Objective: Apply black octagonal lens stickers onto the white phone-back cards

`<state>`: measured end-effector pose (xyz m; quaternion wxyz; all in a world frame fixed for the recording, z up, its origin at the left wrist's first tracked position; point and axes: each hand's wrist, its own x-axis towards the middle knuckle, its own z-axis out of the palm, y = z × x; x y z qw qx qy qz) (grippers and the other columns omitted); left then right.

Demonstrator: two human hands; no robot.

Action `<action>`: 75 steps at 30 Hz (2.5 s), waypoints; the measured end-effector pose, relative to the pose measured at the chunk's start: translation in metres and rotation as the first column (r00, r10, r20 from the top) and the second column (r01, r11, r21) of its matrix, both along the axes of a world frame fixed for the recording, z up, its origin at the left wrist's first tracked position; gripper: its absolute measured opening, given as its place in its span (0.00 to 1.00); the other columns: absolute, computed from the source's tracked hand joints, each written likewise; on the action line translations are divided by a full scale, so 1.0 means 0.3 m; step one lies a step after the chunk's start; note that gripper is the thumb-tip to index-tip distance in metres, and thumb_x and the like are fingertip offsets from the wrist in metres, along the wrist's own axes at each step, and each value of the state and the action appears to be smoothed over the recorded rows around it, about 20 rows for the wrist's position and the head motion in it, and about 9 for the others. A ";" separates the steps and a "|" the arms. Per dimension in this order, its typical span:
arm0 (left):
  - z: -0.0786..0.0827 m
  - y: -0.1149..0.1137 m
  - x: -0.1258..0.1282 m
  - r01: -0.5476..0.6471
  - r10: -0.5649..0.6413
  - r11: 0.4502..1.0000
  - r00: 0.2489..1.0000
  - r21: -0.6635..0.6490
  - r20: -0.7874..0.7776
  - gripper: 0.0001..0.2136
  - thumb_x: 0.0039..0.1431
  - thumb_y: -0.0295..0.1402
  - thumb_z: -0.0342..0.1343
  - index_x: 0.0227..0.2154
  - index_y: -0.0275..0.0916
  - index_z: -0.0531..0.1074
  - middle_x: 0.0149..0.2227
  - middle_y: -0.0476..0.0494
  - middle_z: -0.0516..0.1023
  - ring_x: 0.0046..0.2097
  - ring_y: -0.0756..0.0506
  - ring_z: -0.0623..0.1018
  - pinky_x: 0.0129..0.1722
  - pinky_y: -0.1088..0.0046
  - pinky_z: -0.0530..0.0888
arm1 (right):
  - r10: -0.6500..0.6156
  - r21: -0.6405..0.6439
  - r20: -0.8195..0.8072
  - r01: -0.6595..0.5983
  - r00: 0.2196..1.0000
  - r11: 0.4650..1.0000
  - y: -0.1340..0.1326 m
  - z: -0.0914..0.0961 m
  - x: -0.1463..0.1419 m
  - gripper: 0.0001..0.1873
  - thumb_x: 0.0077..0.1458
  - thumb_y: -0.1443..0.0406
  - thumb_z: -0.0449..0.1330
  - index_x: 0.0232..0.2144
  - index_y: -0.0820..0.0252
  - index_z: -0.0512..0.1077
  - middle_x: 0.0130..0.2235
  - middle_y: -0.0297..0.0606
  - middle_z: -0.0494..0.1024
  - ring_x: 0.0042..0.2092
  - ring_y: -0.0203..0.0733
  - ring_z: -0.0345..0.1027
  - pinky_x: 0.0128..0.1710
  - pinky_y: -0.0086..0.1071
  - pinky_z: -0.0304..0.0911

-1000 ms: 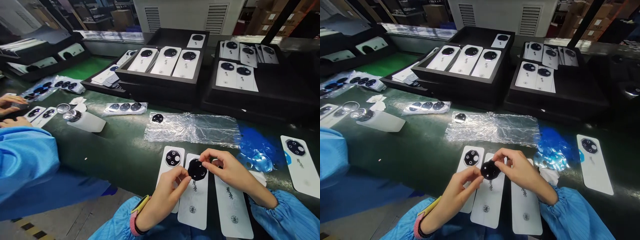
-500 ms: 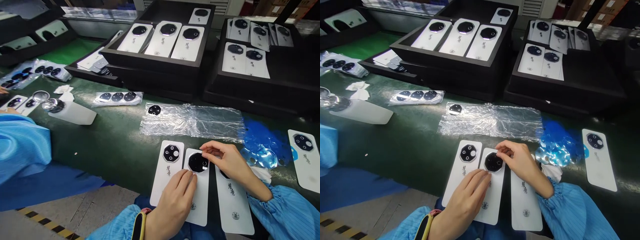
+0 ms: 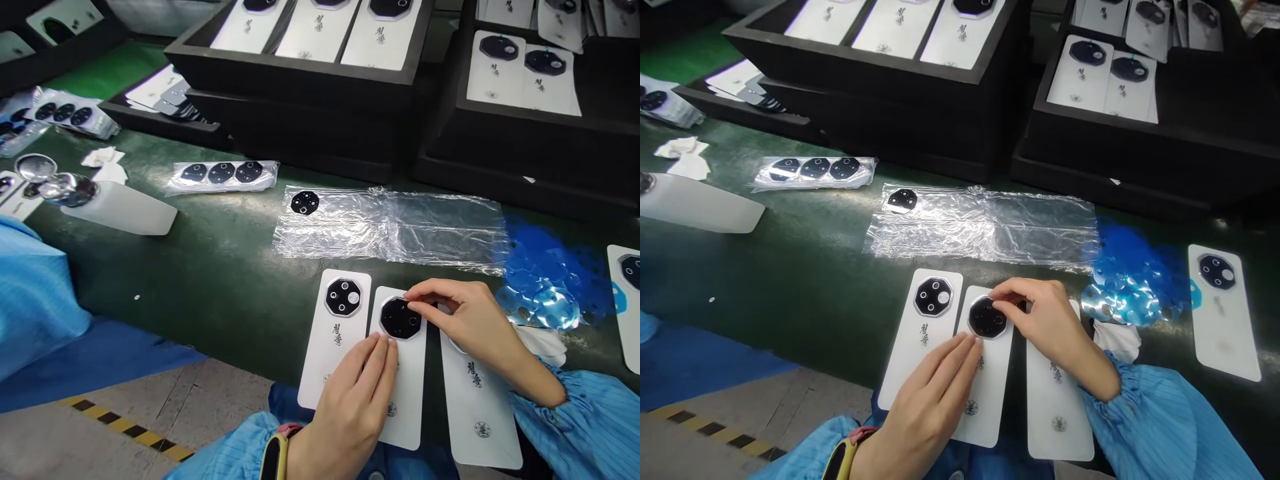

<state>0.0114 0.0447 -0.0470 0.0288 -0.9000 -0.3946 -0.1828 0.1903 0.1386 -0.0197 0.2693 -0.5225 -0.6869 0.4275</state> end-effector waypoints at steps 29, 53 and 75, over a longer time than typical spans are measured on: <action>-0.006 0.002 0.015 -0.014 0.013 1.000 0.997 0.007 0.079 0.13 0.61 0.15 0.43 0.42 0.18 0.71 0.41 0.28 0.79 0.44 0.36 0.80 0.43 0.63 0.81 | 0.041 0.140 0.013 -0.042 0.999 0.989 -0.003 -0.013 0.000 0.08 0.50 0.74 0.60 0.28 0.58 0.77 0.29 0.30 0.81 0.30 0.35 0.75 0.31 0.25 0.72; -0.008 0.003 0.009 -0.015 0.015 1.000 0.999 -0.015 0.049 0.16 0.60 0.13 0.40 0.46 0.17 0.70 0.44 0.28 0.79 0.45 0.37 0.79 0.45 0.64 0.81 | 0.119 0.401 0.158 -0.174 0.980 0.899 -0.017 -0.023 0.010 0.12 0.52 0.80 0.59 0.28 0.62 0.76 0.30 0.31 0.79 0.32 0.33 0.73 0.32 0.23 0.70; 0.018 0.000 0.014 -0.003 0.002 0.999 1.000 0.040 0.008 0.15 0.59 0.14 0.40 0.43 0.17 0.70 0.42 0.27 0.79 0.45 0.34 0.79 0.44 0.62 0.81 | 0.100 0.566 0.548 -0.457 0.830 0.686 -0.084 -0.040 0.009 0.16 0.57 0.80 0.45 0.33 0.66 0.70 0.31 0.43 0.75 0.34 0.44 0.69 0.26 0.34 0.63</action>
